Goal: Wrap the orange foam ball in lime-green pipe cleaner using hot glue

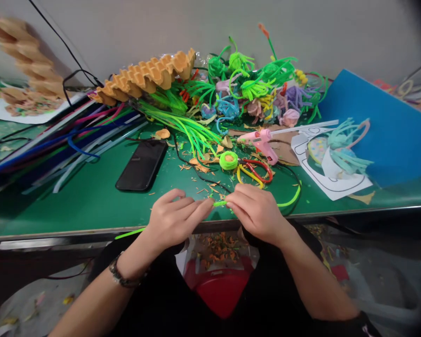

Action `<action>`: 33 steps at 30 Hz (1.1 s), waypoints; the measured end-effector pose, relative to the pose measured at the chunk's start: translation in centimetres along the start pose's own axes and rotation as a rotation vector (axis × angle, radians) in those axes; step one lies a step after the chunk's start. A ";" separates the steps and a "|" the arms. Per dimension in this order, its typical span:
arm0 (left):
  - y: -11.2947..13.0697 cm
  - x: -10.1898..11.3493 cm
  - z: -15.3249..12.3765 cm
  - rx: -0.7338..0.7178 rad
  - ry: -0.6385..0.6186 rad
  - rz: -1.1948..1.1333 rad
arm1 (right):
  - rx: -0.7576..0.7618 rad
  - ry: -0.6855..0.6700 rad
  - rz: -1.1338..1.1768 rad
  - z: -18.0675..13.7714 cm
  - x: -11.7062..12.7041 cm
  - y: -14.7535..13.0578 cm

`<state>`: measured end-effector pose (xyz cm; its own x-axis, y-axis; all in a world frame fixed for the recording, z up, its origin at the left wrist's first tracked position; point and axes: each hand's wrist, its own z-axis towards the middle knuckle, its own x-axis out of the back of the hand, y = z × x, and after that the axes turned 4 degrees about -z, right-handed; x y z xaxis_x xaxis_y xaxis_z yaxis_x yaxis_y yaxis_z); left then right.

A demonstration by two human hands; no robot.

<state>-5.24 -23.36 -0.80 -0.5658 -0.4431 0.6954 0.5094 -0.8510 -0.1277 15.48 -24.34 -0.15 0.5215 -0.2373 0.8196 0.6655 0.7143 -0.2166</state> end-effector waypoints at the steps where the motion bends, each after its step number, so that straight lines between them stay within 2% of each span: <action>1: -0.1 0.1 -0.1 -0.041 0.003 0.027 | -0.024 -0.045 0.075 0.0 0.2 0.0; 6: -0.3 0.7 -0.2 -0.161 -0.001 0.080 | -0.140 -0.279 0.530 0.3 1.1 0.5; 8: -0.4 0.6 -0.1 -0.155 -0.009 0.067 | -0.179 -0.306 0.627 0.4 0.9 0.8; 13: -1.0 0.0 0.2 -0.086 -0.035 0.062 | -0.129 -0.143 0.474 0.3 0.1 1.7; 21: -2.5 1.1 -0.4 -0.006 -0.050 0.050 | -0.056 -0.027 0.267 -0.6 0.5 2.8; 24: -2.5 1.2 -0.4 0.005 -0.036 0.027 | -0.033 -0.007 0.267 -0.4 0.7 2.3; 27: -3.0 1.7 -0.9 0.028 -0.035 -0.048 | -0.070 -0.022 0.365 -0.3 0.7 1.9; 29: -4.4 2.6 -2.0 0.152 -0.076 -0.163 | -0.159 0.006 0.431 -0.3 0.7 2.0; 30: -5.5 3.1 -2.9 0.301 -0.104 -0.214 | -0.237 0.055 0.472 -0.3 0.7 2.3; 32: -8.2 4.1 -5.1 0.708 -0.089 -0.224 | -0.423 0.197 0.574 -0.5 0.5 3.0; 33: -9.7 4.5 -6.3 0.891 -0.160 -0.174 | -0.504 0.269 0.626 -0.6 0.3 3.3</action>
<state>-16.80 -18.84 -0.88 -0.6184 -0.2287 0.7518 0.7742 -0.3412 0.5331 18.18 -22.41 -0.92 0.9399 -0.0902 0.3292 0.3367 0.4028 -0.8511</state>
